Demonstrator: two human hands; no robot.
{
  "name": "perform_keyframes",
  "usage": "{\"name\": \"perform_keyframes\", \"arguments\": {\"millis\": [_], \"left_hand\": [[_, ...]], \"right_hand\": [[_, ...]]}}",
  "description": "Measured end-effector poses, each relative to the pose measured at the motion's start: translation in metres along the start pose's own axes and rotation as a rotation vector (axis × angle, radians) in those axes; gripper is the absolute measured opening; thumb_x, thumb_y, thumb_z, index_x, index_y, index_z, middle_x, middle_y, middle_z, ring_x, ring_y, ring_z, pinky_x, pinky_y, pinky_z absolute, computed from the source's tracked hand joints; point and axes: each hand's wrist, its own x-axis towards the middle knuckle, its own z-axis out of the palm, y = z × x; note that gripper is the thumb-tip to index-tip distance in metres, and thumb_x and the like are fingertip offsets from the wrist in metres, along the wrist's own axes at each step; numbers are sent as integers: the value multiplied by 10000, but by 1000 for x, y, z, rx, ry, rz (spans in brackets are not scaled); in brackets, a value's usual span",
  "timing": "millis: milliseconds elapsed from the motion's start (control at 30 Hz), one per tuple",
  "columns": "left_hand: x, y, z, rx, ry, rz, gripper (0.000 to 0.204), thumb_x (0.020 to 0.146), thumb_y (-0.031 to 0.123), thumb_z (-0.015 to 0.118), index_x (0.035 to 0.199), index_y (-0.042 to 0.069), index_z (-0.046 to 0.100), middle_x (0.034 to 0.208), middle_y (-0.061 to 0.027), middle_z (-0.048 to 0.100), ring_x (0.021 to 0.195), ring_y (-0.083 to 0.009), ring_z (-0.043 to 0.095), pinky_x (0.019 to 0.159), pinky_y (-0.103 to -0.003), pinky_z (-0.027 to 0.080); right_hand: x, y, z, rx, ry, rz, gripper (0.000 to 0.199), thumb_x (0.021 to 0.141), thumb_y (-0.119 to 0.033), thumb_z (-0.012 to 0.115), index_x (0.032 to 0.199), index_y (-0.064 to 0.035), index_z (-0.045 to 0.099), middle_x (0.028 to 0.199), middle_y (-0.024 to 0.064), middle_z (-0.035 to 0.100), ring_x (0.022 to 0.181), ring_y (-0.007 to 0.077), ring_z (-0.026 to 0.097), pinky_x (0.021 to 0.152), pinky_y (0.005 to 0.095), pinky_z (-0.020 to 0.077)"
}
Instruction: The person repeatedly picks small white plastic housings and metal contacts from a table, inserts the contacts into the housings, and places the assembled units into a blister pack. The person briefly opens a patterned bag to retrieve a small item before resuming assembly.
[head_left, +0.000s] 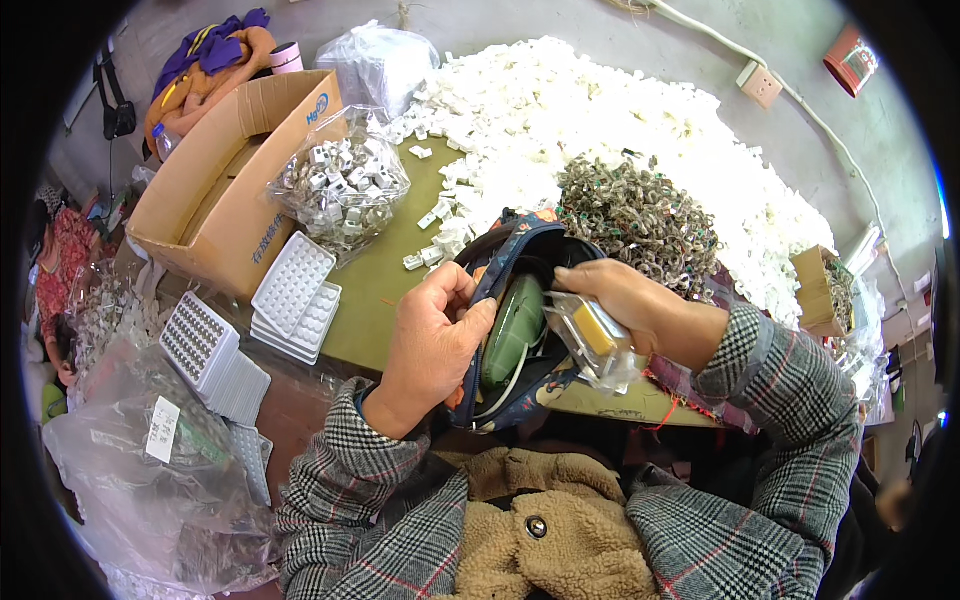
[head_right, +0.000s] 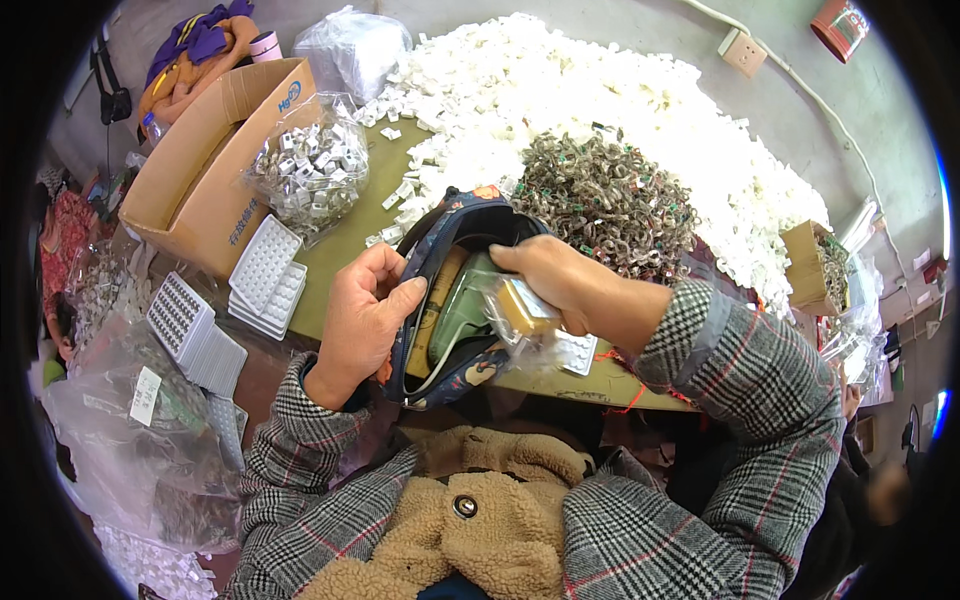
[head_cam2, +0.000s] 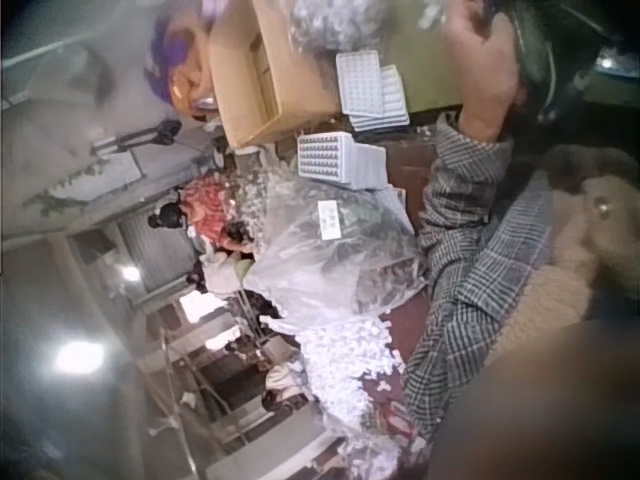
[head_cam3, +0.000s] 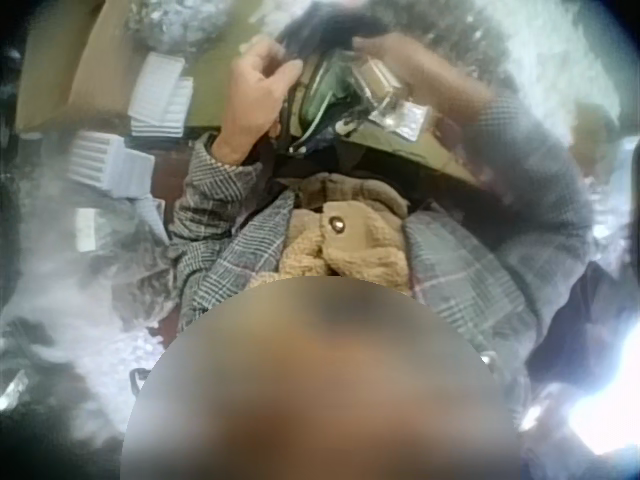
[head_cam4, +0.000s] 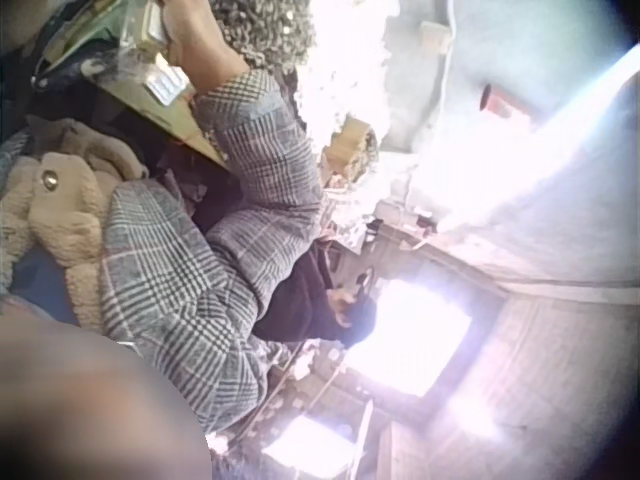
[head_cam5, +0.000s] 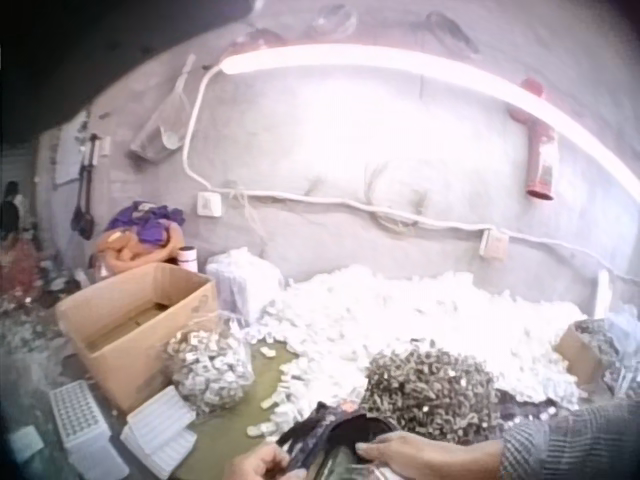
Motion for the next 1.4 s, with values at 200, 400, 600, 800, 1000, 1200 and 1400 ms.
{"name": "perform_keyframes", "arguments": {"millis": [200, 400, 600, 800, 1000, 1200, 1400], "left_hand": [[2, 2, -1, 68, 59, 0, 143, 878, 65, 655, 798, 10, 549, 676, 33, 529, 599, -29, 453, 523, -230, 371], [2, 1, -1, 70, 55, 9, 146, 878, 70, 664, 802, 13, 554, 679, 32, 532, 607, -34, 458, 539, -230, 379], [2, -4, -6, 43, 58, 33, 149, 887, 65, 679, 813, 14, 560, 693, 33, 547, 617, -28, 467, 549, -219, 383], [-4, 1, -7, 89, 17, 23, 108, 905, 73, 667, 871, 0, 595, 713, 34, 560, 629, -29, 477, 561, -215, 396], [-18, 14, -6, 162, 15, 17, 143, 968, 115, 631, 1023, -17, 630, 722, 35, 574, 632, -33, 500, 572, -216, 412], [-49, -15, -16, 367, 364, 370, 132, 994, 55, 551, 1061, -31, 626, 889, -59, 599, 772, -94, 553, 678, -239, 440], [-117, -58, -10, 418, 342, 537, 401, 751, 217, 877, 956, 8, 602, 901, -113, 611, 794, -228, 606, 687, -327, 505]], "right_hand": [[19, -9, 23, 162, 114, -41, 426, 1060, -327, 425, 1046, 60, 603, 721, 114, 615, 466, 232, 571, 369, 410, 373], [10, -1, 8, 242, -166, -194, 407, 1064, -271, 429, 1182, 102, 540, 1075, 231, 653, 992, 309, 668, 853, 422, 583], [-14, -14, -18, 161, -348, -215, 273, 1028, -120, 508, 1202, 84, 561, 1068, 274, 680, 955, 268, 720, 836, 356, 619], [3, -32, -63, -36, 217, -603, 120, 975, -55, 593, 1042, 30, 647, 823, 74, 678, 679, 130, 663, 644, 240, 573], [61, 0, -77, -417, 184, -590, 278, 955, -56, 551, 1189, 39, 666, 956, 60, 703, 850, 114, 632, 747, 275, 537], [45, -7, -39, -409, 531, -1105, 197, 929, -56, 603, 1082, 47, 673, 875, 151, 672, 778, 243, 654, 710, 338, 528], [-36, 39, 37, -694, 201, -1693, 181, 756, -24, 667, 932, 3, 633, 905, 107, 604, 786, 242, 600, 718, 361, 481]]}}
